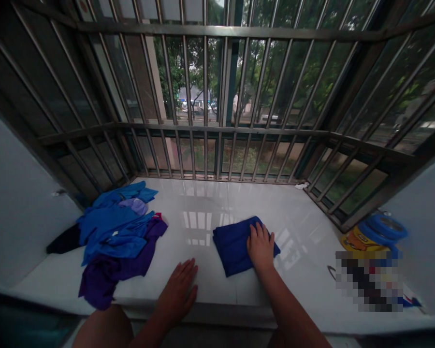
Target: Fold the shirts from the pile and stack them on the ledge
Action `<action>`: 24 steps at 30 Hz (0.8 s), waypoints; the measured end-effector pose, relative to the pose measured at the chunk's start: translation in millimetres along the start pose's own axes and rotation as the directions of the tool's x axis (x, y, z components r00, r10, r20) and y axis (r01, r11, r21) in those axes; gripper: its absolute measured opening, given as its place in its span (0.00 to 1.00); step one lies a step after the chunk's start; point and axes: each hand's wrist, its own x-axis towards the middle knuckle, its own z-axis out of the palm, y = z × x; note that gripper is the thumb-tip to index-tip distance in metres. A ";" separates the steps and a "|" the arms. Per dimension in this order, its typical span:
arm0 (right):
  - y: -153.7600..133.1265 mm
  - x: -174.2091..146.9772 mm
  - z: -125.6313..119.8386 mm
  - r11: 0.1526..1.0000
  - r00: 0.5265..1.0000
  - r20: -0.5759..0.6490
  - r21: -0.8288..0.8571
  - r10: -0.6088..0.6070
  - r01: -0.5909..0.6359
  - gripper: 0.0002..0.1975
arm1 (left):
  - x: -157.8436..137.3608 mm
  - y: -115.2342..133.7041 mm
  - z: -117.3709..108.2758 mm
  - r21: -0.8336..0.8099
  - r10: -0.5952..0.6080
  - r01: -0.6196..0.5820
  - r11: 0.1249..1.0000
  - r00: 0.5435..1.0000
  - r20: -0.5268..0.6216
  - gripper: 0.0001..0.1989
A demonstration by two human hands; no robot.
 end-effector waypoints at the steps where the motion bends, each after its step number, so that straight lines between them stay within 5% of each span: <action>1: -0.4 -15.2 1.5 0.998 0.999 -0.015 0.049 -0.029 0.029 0.25 | -0.3 -0.3 1.2 0.004 0.004 -0.004 1.000 1.000 -0.011 0.29; 8: 4.7 -103.1 37.8 0.914 0.954 -0.253 0.326 -0.163 0.243 0.09 | -0.7 -0.4 5.5 0.060 0.013 -0.010 0.998 0.999 -0.049 0.30; 24: 1.6 -110.7 33.9 0.901 0.871 -0.457 0.279 -0.181 0.333 0.04 | 3.7 6.3 3.9 0.091 0.009 -0.002 0.996 0.997 -0.071 0.27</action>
